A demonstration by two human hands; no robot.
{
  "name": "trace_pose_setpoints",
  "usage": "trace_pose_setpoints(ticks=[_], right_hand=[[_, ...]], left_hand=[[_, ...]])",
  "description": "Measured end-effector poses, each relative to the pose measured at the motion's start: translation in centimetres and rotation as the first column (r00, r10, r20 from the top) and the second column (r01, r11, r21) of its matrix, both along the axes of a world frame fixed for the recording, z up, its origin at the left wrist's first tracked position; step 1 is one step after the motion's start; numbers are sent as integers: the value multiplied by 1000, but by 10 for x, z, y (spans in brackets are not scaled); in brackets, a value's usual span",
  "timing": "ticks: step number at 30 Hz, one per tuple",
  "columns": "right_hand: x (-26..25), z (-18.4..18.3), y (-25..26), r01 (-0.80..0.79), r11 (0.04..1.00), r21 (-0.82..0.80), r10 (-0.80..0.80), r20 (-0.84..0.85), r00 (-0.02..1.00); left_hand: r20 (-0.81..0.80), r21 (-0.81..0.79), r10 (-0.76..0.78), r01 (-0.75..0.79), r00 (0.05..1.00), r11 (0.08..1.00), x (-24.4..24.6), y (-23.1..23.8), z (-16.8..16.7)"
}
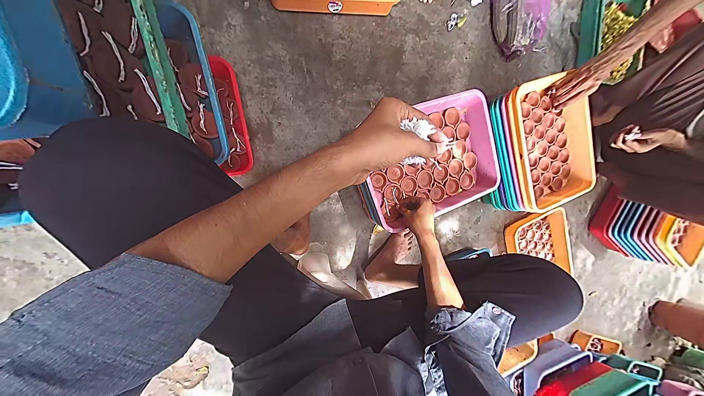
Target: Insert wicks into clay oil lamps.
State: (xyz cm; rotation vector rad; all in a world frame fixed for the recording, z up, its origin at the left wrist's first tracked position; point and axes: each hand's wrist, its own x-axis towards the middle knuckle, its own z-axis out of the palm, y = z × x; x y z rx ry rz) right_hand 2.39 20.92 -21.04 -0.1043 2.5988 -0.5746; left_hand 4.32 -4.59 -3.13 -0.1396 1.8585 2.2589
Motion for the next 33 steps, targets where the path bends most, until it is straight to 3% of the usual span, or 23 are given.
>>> trace_pose_setpoints(ticks=[5,9,14,16,18,20,21,23,27,33], right_hand=[[1,11,-1,-26,998,61,25,12,1000],[-8,40,1,-84,992,92,87,-28,996],[-22,84,11,-89,996,-19,86,-109,990],[-23,95,14,-103,981,-163,78,-151,985],[-20,105,12,-53,870,-490,-30,-160,987],[-14,122,1,42,572,-819,-139,-46,989],[-11,129,-5,69,437,-897,-170,-7,985],[-4,140,-16,63,298,-953,-190,6,982],[5,146,-27,66,234,-970,-241,8,970],[6,138,-27,10,236,-972,-261,-53,964]], left_hand=[[7,0,-10,10,1000,1000,0,0,-2],[1,-24,-8,8,1000,1000,0,1,-5],[22,21,-34,33,999,999,-1,3,-7],[32,63,-39,37,999,997,-2,3,-5],[45,105,-46,41,998,994,-2,5,-4],[50,124,-52,45,997,991,-2,8,-5],[49,115,-51,46,997,992,-1,10,-6],[43,75,-37,33,998,997,2,14,-6],[62,53,-61,58,996,997,4,20,-5],[41,-11,-65,66,997,998,4,22,-8]])
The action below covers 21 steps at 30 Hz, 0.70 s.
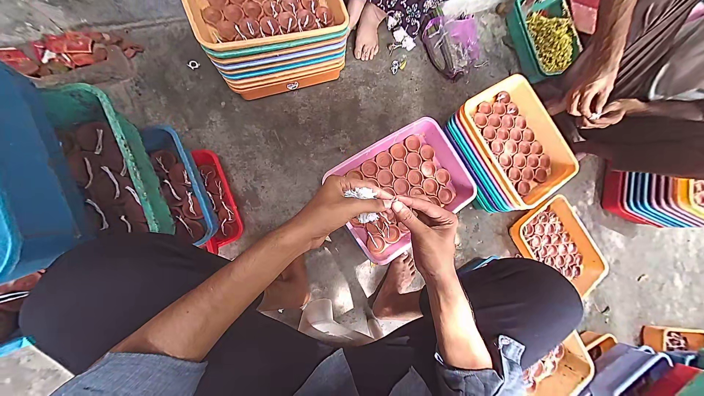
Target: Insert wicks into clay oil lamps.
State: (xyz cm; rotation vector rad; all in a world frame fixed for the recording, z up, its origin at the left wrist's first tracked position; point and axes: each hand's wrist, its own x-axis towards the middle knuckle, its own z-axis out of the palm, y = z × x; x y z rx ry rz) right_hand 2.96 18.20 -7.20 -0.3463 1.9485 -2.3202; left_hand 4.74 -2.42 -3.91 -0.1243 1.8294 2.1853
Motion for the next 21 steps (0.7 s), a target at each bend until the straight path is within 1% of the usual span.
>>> trace_pose_setpoints(ticks=[4,7,10,14,18,19,21], right_hand=[[0,-3,1,20,999,28,-18,-80,997],[1,-2,0,48,996,80,-35,-160,987],[2,0,-2,75,989,128,-44,-231,972],[2,1,-5,81,986,147,-42,-249,968],[2,0,-6,92,984,155,-53,-238,970],[2,-1,-6,95,983,156,-57,-230,972],[2,-2,-6,93,982,165,-53,-231,971]], left_hand=[[-117,-75,-32,23,993,997,-3,-2,-4],[-171,-143,-47,22,984,990,-2,-3,-1],[-229,-178,-63,21,971,984,-1,-4,0],[-318,-225,-86,13,944,974,-1,-6,-2],[-419,-339,-144,-7,897,941,-1,-7,-5],[-431,-378,-165,-12,887,926,0,-7,-5],[-438,-402,-188,-5,879,915,0,-7,-5]])
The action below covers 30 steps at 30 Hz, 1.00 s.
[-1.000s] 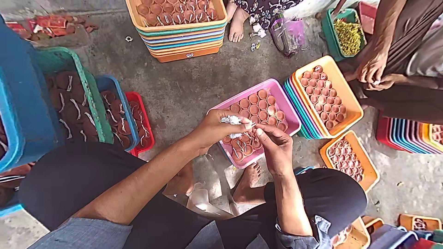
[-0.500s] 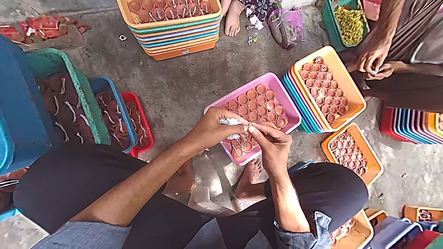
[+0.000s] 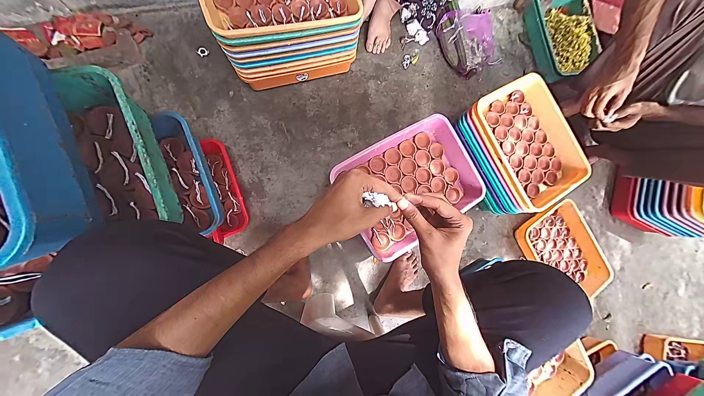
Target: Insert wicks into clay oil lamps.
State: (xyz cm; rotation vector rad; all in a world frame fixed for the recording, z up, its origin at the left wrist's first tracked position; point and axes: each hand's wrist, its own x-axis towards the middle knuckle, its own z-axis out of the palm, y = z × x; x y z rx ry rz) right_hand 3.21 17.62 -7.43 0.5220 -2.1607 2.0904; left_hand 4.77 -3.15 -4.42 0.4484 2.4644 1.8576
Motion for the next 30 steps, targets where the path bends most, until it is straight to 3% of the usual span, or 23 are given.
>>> trace_pose_setpoints(ticks=[4,9,18,25,30], right_hand=[[-1,0,3,-25,991,133,37,-91,995],[-4,2,7,-42,981,188,64,-115,991],[-11,12,29,-239,963,121,215,186,959],[-28,-2,52,-163,986,-41,166,368,915],[-40,-46,54,-84,955,286,-44,413,910]], left_hand=[[37,3,-36,36,999,999,-2,-3,0],[123,131,-97,81,988,988,-7,-4,-4],[468,263,-84,-48,880,964,-7,-3,1],[563,251,-16,-152,826,956,-9,-5,-4],[562,240,46,-216,826,947,-12,-8,-8]])
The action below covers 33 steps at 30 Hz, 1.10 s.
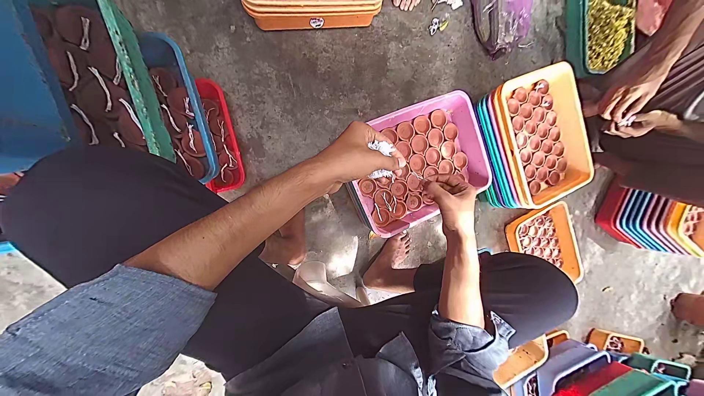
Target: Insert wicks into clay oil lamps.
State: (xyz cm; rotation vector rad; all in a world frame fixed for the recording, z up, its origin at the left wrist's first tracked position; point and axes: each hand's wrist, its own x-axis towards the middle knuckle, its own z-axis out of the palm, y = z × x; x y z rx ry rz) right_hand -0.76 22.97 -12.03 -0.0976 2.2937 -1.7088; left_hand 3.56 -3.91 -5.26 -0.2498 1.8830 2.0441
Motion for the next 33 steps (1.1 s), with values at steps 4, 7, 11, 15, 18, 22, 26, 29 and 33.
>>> trace_pose_setpoints(ticks=[4,7,11,15,18,22,26,29,33], right_hand=[[-9,-54,-5,43,986,164,-39,-26,999],[-10,-94,0,67,966,249,-66,-11,998],[-9,-113,3,71,890,451,-90,21,996],[-6,-106,2,17,835,550,-30,16,999],[-6,-111,5,-25,793,609,21,14,1000],[-4,-109,5,-44,767,641,39,22,999],[-1,-109,7,-44,772,634,45,14,999],[-1,-111,8,-35,780,625,44,1,999],[-2,-105,10,-63,732,678,52,36,998]], left_hand=[[-15,5,14,-14,1000,1000,-1,-1,3],[-21,1,10,-10,1000,1000,1,-1,5],[-27,-5,11,-11,1000,1000,2,-4,6],[-30,-7,8,-8,1000,1000,3,-4,8],[-35,-9,9,-9,999,1000,4,-4,9],[-16,12,13,-13,1000,1000,4,-4,9],[7,55,18,-18,1000,998,4,-4,10],[21,61,8,-9,1000,998,4,-3,12],[9,102,-14,13,1000,995,2,-3,10]])
